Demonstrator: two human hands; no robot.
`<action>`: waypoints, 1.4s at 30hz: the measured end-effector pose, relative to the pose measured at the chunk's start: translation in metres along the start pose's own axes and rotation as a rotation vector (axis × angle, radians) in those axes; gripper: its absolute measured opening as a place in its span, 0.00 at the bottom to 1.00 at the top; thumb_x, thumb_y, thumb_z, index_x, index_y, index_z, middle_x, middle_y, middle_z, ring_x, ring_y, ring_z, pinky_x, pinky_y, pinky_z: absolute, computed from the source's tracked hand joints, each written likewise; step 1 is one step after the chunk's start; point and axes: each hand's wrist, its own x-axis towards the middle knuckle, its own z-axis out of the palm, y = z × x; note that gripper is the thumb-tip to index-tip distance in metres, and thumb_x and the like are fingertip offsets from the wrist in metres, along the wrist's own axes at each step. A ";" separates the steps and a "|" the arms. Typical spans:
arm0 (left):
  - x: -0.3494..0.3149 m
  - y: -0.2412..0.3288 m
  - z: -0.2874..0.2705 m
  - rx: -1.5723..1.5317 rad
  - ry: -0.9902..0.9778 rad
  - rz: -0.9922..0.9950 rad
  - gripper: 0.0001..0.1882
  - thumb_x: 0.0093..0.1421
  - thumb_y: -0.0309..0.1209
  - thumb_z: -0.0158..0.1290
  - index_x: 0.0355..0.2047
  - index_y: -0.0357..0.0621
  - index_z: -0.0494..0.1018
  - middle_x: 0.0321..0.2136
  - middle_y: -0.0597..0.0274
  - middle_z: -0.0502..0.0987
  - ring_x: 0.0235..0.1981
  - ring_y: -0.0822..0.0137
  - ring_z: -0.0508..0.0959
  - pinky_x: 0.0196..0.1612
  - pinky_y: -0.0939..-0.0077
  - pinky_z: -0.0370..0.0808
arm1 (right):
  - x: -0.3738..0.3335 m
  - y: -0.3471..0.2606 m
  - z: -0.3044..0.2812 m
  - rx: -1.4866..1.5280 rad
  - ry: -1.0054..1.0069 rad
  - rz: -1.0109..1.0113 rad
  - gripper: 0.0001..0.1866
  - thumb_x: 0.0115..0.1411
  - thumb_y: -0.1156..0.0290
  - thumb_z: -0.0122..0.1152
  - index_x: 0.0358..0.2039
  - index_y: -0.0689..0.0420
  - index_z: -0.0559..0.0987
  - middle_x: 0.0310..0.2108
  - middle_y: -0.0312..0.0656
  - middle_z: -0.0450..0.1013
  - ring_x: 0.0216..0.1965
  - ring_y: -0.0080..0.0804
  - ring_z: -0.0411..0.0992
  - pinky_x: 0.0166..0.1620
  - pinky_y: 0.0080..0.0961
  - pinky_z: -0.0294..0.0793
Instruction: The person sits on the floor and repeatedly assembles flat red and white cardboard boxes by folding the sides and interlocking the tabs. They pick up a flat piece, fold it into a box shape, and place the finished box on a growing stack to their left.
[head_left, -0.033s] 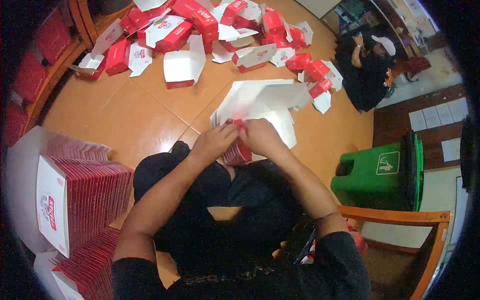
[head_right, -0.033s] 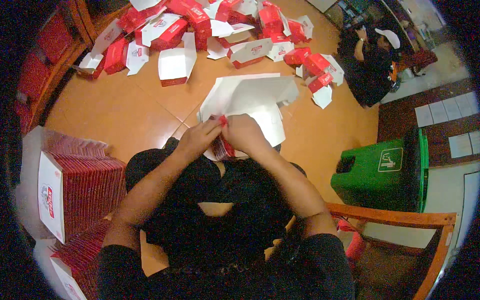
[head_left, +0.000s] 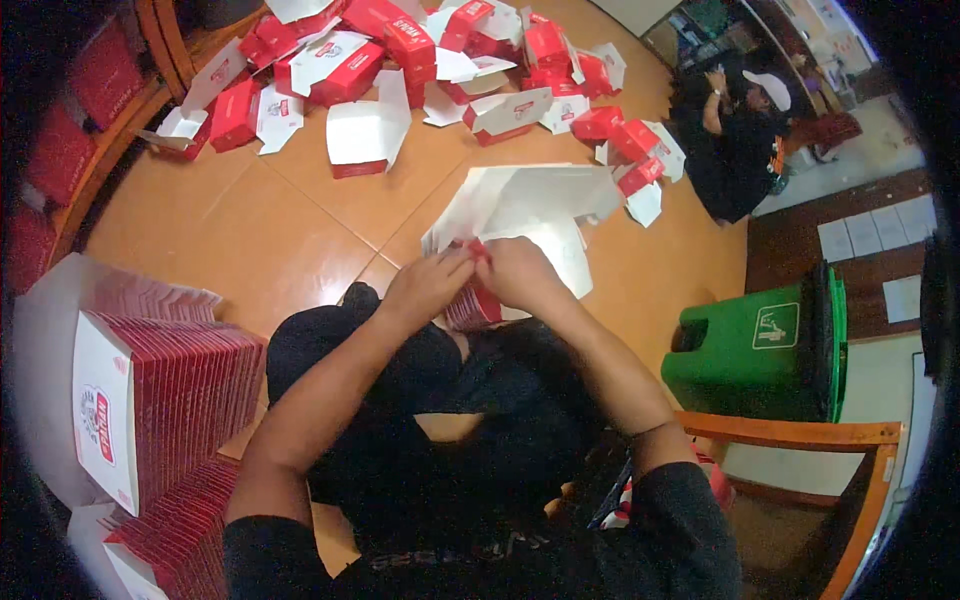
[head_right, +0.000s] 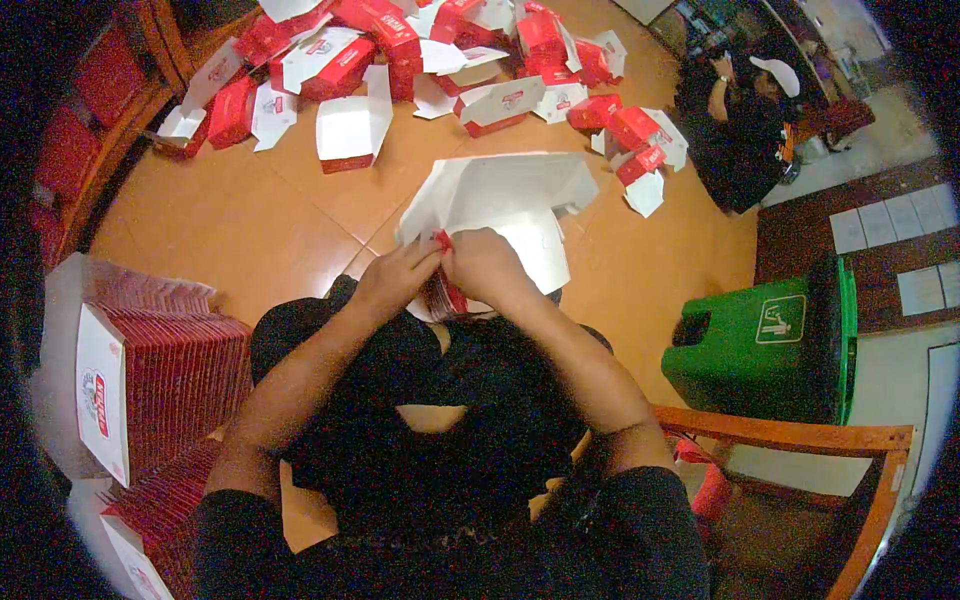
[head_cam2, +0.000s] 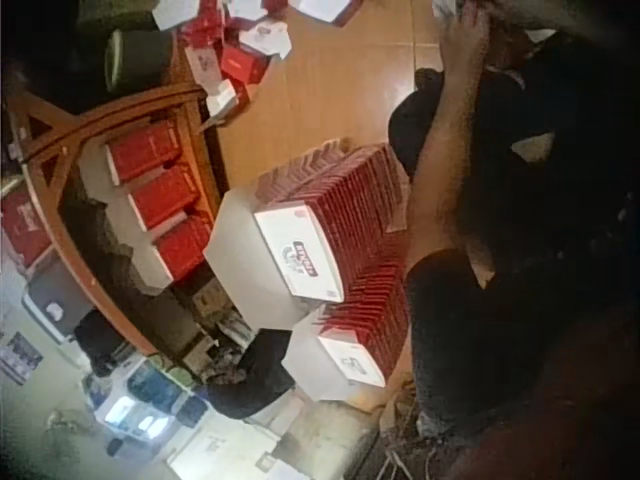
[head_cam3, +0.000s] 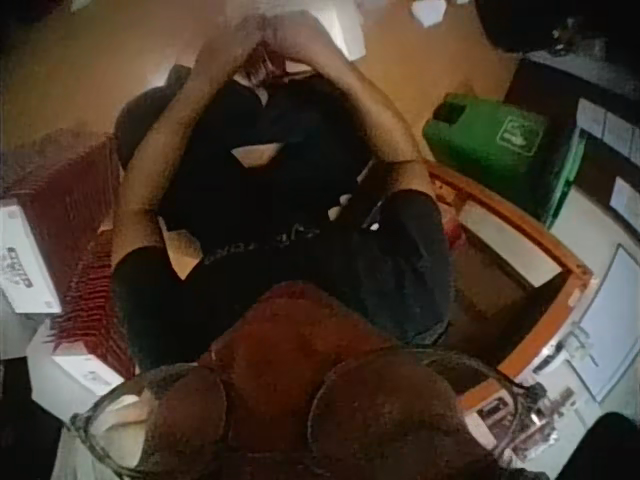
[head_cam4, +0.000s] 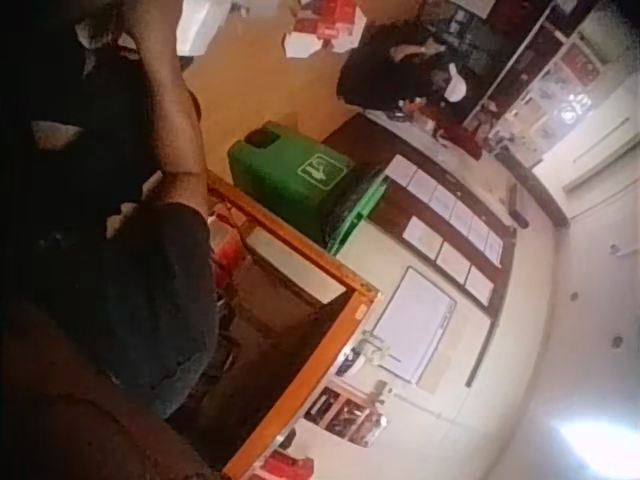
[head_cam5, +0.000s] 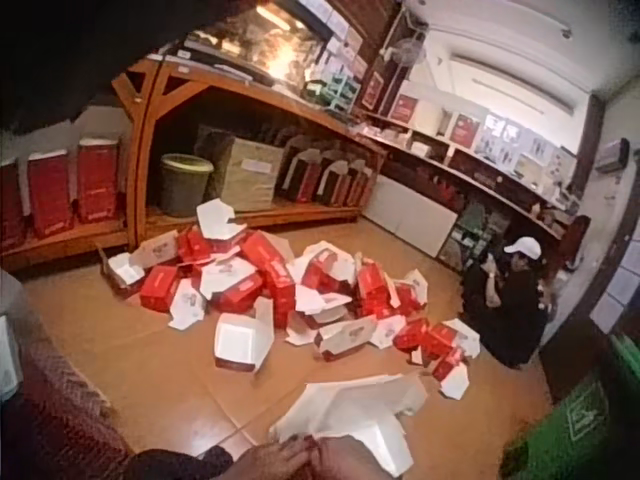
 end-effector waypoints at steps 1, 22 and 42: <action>-0.001 -0.003 0.008 -0.006 0.023 0.009 0.18 0.54 0.26 0.49 0.47 0.44 0.71 0.50 0.60 0.73 0.47 0.56 0.76 0.45 0.67 0.77 | 0.004 0.006 0.005 -0.007 -0.042 0.012 0.17 0.59 0.61 0.51 0.27 0.63 0.80 0.25 0.59 0.75 0.30 0.58 0.74 0.40 0.49 0.73; 0.022 0.025 0.018 -0.913 0.385 -0.589 0.18 0.66 0.26 0.45 0.55 0.35 0.60 0.52 0.53 0.68 0.55 0.60 0.69 0.60 0.68 0.63 | -0.064 0.132 0.046 0.793 0.543 0.479 0.19 0.65 0.58 0.49 0.40 0.62 0.78 0.35 0.56 0.77 0.39 0.50 0.76 0.42 0.37 0.73; 0.015 0.036 0.013 -0.892 0.521 -0.827 0.15 0.69 0.33 0.42 0.48 0.35 0.68 0.45 0.57 0.72 0.45 0.67 0.74 0.47 0.72 0.73 | -0.077 0.144 0.062 1.474 0.528 0.591 0.12 0.65 0.62 0.51 0.41 0.56 0.78 0.28 0.42 0.77 0.31 0.32 0.77 0.29 0.24 0.75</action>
